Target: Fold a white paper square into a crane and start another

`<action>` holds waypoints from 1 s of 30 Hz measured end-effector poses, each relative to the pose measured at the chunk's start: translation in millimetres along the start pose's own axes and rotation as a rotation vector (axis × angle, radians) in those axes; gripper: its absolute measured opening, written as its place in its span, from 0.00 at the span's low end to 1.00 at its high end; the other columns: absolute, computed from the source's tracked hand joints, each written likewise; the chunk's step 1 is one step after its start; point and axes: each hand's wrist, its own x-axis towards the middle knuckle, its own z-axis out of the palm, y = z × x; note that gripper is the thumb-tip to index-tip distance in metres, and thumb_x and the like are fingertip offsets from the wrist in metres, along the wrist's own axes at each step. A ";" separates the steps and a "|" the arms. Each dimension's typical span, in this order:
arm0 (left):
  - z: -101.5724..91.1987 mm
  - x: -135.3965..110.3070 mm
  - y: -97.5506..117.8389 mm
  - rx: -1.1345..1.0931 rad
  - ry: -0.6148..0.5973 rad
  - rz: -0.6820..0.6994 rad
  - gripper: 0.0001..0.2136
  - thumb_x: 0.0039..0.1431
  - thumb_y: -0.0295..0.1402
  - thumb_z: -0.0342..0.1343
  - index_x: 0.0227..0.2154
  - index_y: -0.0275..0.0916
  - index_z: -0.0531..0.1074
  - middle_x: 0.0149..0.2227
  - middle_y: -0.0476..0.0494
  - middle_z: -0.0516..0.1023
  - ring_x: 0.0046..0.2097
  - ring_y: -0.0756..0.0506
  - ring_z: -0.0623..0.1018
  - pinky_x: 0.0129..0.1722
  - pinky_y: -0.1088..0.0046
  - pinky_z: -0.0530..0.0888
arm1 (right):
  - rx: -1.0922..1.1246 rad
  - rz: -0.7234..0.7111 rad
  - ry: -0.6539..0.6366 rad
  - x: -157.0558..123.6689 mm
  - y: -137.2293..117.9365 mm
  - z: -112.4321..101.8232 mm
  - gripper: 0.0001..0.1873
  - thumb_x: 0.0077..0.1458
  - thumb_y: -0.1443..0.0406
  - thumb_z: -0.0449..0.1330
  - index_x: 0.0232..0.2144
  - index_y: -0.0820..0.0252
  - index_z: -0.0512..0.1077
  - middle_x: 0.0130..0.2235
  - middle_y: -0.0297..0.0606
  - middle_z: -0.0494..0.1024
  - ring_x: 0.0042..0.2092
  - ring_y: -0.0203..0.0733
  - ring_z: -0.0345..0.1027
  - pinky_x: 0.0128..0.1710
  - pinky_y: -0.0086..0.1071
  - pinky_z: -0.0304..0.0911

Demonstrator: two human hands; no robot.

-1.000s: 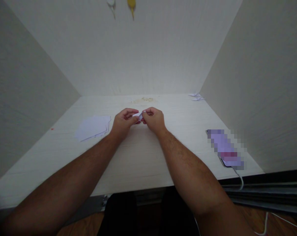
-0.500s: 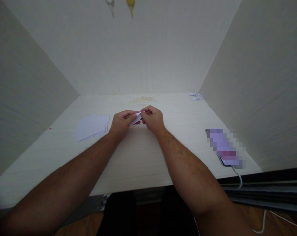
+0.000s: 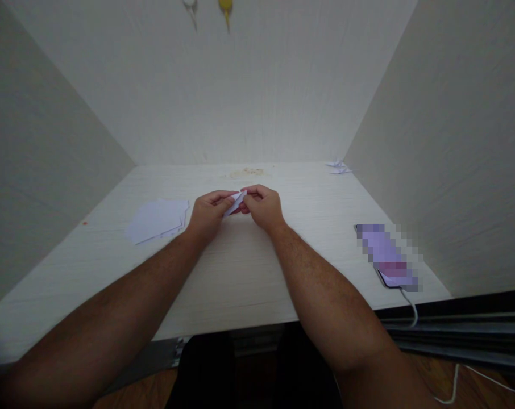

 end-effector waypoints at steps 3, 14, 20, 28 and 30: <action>0.0 0.8 -0.2 -0.066 0.006 -0.030 0.14 0.50 0.36 0.66 0.39 0.37 0.82 0.35 0.43 0.84 0.35 0.46 0.82 0.42 0.66 0.79 | 0.031 0.004 -0.022 0.3 -0.2 0.3 0.08 0.45 0.66 0.63 0.32 0.60 0.75 0.25 0.32 0.78 0.26 0.35 0.74 0.30 0.31 0.75; 0.8 -1.3 1.7 -0.131 -0.097 -0.108 0.15 0.49 0.38 0.67 0.39 0.35 0.80 0.37 0.40 0.84 0.37 0.44 0.83 0.37 0.64 0.82 | -0.041 -0.048 0.013 -1.1 -2.2 -0.6 0.07 0.46 0.63 0.64 0.29 0.60 0.72 0.22 0.31 0.76 0.21 0.32 0.69 0.21 0.26 0.68; -0.2 -2.3 1.2 -0.144 -0.167 -0.083 0.20 0.51 0.40 0.67 0.44 0.34 0.78 0.36 0.40 0.83 0.35 0.44 0.83 0.33 0.68 0.81 | -0.043 -0.019 0.053 -0.9 -3.8 2.0 0.07 0.47 0.63 0.63 0.28 0.59 0.69 0.21 0.29 0.74 0.21 0.33 0.70 0.21 0.26 0.68; 1.9 -1.9 2.2 0.001 -0.198 0.038 0.27 0.45 0.31 0.69 0.52 0.35 0.77 0.35 0.43 0.83 0.30 0.49 0.79 0.26 0.74 0.76 | -0.051 -0.030 0.063 -0.5 -3.2 2.5 0.06 0.50 0.63 0.62 0.28 0.58 0.68 0.18 0.28 0.73 0.20 0.33 0.68 0.19 0.25 0.66; 1.0 -0.5 -0.2 0.038 -0.174 0.059 0.26 0.47 0.29 0.66 0.53 0.35 0.76 0.31 0.45 0.82 0.27 0.51 0.76 0.25 0.75 0.74 | -0.054 -0.025 0.052 -0.6 -3.5 2.1 0.07 0.50 0.62 0.63 0.28 0.58 0.68 0.18 0.28 0.73 0.20 0.32 0.67 0.19 0.25 0.65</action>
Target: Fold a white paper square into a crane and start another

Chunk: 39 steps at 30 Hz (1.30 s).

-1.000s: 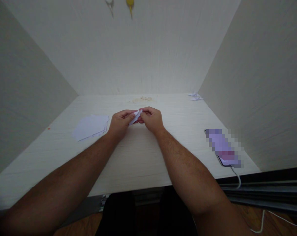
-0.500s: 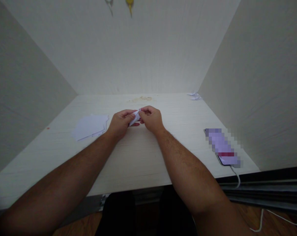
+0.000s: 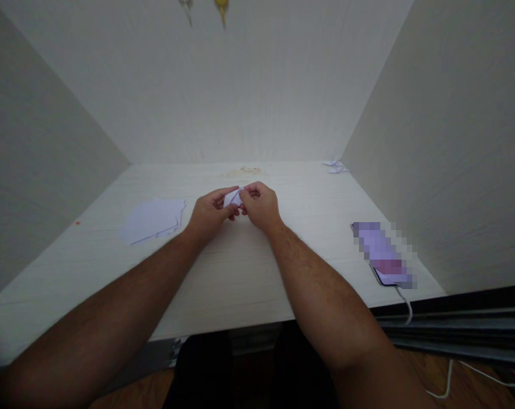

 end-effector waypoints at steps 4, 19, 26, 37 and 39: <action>-2.1 1.2 -2.4 0.020 0.027 0.001 0.26 0.48 0.27 0.64 0.53 0.34 0.76 0.29 0.47 0.80 0.25 0.52 0.74 0.25 0.76 0.72 | -0.038 -0.008 -0.072 -1.3 -1.6 -1.3 0.08 0.48 0.63 0.64 0.27 0.59 0.69 0.21 0.29 0.74 0.20 0.31 0.65 0.19 0.25 0.64; -3.0 0.7 0.6 0.005 0.079 -0.004 0.23 0.48 0.30 0.67 0.50 0.37 0.78 0.30 0.47 0.80 0.25 0.53 0.70 0.25 0.76 0.68 | -0.109 -0.002 -0.159 -2.0 -2.2 -4.5 0.08 0.44 0.63 0.66 0.24 0.60 0.71 0.21 0.30 0.73 0.20 0.32 0.64 0.20 0.27 0.62; -2.8 1.5 -0.4 -0.034 0.061 0.003 0.23 0.47 0.31 0.69 0.49 0.36 0.78 0.29 0.47 0.80 0.26 0.53 0.71 0.27 0.75 0.69 | -0.173 -0.011 -0.140 -3.4 -2.7 -5.4 0.08 0.45 0.61 0.64 0.24 0.59 0.71 0.20 0.29 0.72 0.21 0.32 0.63 0.22 0.27 0.60; 0.9 1.3 2.1 -0.063 0.083 -0.006 0.21 0.46 0.30 0.68 0.47 0.37 0.78 0.31 0.47 0.79 0.27 0.53 0.71 0.28 0.75 0.68 | -0.225 -0.110 -0.038 -5.1 2.5 -3.1 0.08 0.45 0.60 0.63 0.23 0.58 0.69 0.21 0.30 0.72 0.24 0.34 0.63 0.24 0.29 0.59; 0.9 0.4 3.2 -0.055 0.087 -0.011 0.21 0.47 0.30 0.68 0.47 0.37 0.78 0.30 0.48 0.79 0.27 0.52 0.71 0.28 0.75 0.68 | -0.209 -0.101 -0.040 -5.2 2.0 -2.8 0.08 0.45 0.60 0.63 0.23 0.57 0.69 0.20 0.29 0.71 0.23 0.33 0.63 0.23 0.29 0.58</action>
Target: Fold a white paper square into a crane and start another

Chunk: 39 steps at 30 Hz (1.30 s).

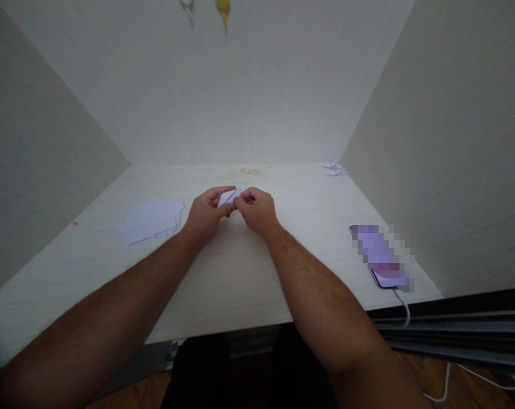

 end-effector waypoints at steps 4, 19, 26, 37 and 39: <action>-0.4 -1.4 1.2 0.014 0.024 -0.021 0.24 0.46 0.30 0.69 0.49 0.36 0.76 0.25 0.50 0.77 0.25 0.52 0.71 0.28 0.75 0.69 | 0.035 0.030 -0.003 0.3 -3.5 -0.2 0.09 0.46 0.60 0.63 0.23 0.57 0.68 0.20 0.29 0.72 0.22 0.33 0.64 0.22 0.28 0.59; 5.0 0.1 2.7 -0.266 0.125 -0.228 0.17 0.42 0.41 0.71 0.29 0.37 0.74 0.29 0.48 0.76 0.25 0.51 0.76 0.20 0.78 0.66 | 0.058 -0.030 0.009 0.9 4.0 2.6 0.11 0.50 0.58 0.63 0.26 0.56 0.66 0.21 0.26 0.70 0.21 0.32 0.65 0.23 0.28 0.60; 5.3 -0.3 4.6 -0.255 0.111 -0.223 0.15 0.43 0.40 0.70 0.27 0.37 0.73 0.27 0.48 0.75 0.25 0.51 0.75 0.22 0.77 0.68 | 0.041 -0.016 0.024 -0.3 3.3 3.4 0.10 0.50 0.58 0.62 0.25 0.56 0.66 0.21 0.27 0.71 0.21 0.32 0.65 0.23 0.28 0.61; 5.2 -1.2 2.0 -0.230 0.070 -0.160 0.14 0.44 0.39 0.70 0.24 0.37 0.72 0.21 0.49 0.73 0.24 0.52 0.72 0.26 0.76 0.69 | 0.078 0.022 0.021 0.3 0.6 2.4 0.11 0.49 0.58 0.63 0.24 0.56 0.64 0.20 0.28 0.72 0.20 0.32 0.65 0.20 0.26 0.58; 5.4 -1.2 1.8 -0.231 0.071 -0.143 0.13 0.44 0.37 0.69 0.23 0.37 0.72 0.21 0.50 0.73 0.23 0.53 0.71 0.26 0.76 0.69 | 0.096 0.030 0.018 0.0 -1.2 2.3 0.12 0.48 0.59 0.63 0.23 0.56 0.64 0.20 0.28 0.72 0.20 0.32 0.65 0.20 0.26 0.58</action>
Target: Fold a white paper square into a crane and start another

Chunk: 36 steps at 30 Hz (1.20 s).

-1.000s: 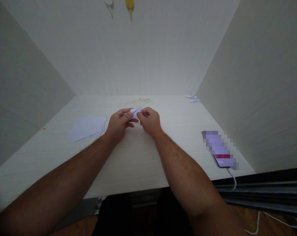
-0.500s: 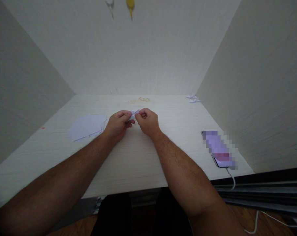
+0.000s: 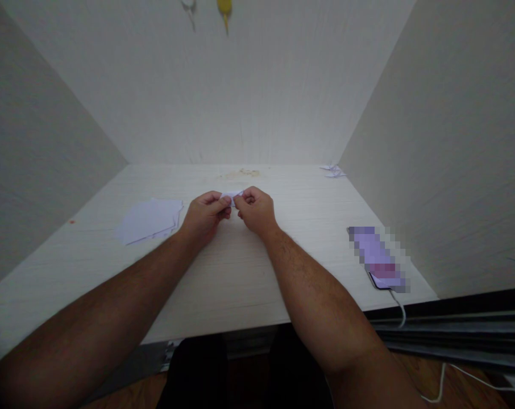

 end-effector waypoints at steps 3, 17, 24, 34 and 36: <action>0.0 0.1 0.1 0.012 0.006 0.012 0.11 0.45 0.36 0.68 0.23 0.37 0.71 0.20 0.50 0.72 0.23 0.53 0.70 0.25 0.77 0.67 | 0.019 0.021 -0.011 0.0 -2.4 -0.4 0.12 0.47 0.59 0.64 0.23 0.56 0.65 0.20 0.28 0.73 0.20 0.31 0.64 0.20 0.26 0.59; 1.5 1.2 3.1 0.013 0.036 0.019 0.08 0.44 0.33 0.66 0.22 0.38 0.71 0.18 0.52 0.68 0.22 0.54 0.66 0.22 0.77 0.62 | 0.108 0.021 -0.026 0.7 -5.5 -1.8 0.12 0.46 0.58 0.66 0.26 0.57 0.67 0.22 0.29 0.74 0.21 0.32 0.67 0.22 0.27 0.64; -1.5 3.2 3.3 0.033 0.045 0.027 0.09 0.46 0.34 0.65 0.22 0.38 0.70 0.19 0.52 0.69 0.21 0.54 0.66 0.22 0.76 0.62 | 0.128 -0.013 0.006 0.1 -8.4 -2.9 0.10 0.47 0.59 0.65 0.26 0.58 0.69 0.23 0.30 0.75 0.22 0.31 0.67 0.22 0.27 0.64; -3.3 5.6 -1.8 0.040 0.023 0.045 0.10 0.46 0.35 0.66 0.22 0.37 0.71 0.18 0.52 0.69 0.21 0.54 0.66 0.22 0.76 0.61 | 0.049 -0.029 0.081 2.1 -6.7 -0.5 0.06 0.47 0.62 0.62 0.25 0.59 0.69 0.19 0.28 0.73 0.20 0.31 0.65 0.21 0.25 0.61; -3.2 5.5 -1.6 0.037 0.016 0.043 0.10 0.45 0.35 0.66 0.22 0.37 0.71 0.18 0.52 0.69 0.21 0.54 0.66 0.22 0.76 0.61 | 0.058 -0.043 0.086 2.0 -6.3 -0.4 0.06 0.47 0.62 0.62 0.25 0.58 0.69 0.18 0.27 0.72 0.20 0.31 0.65 0.21 0.25 0.60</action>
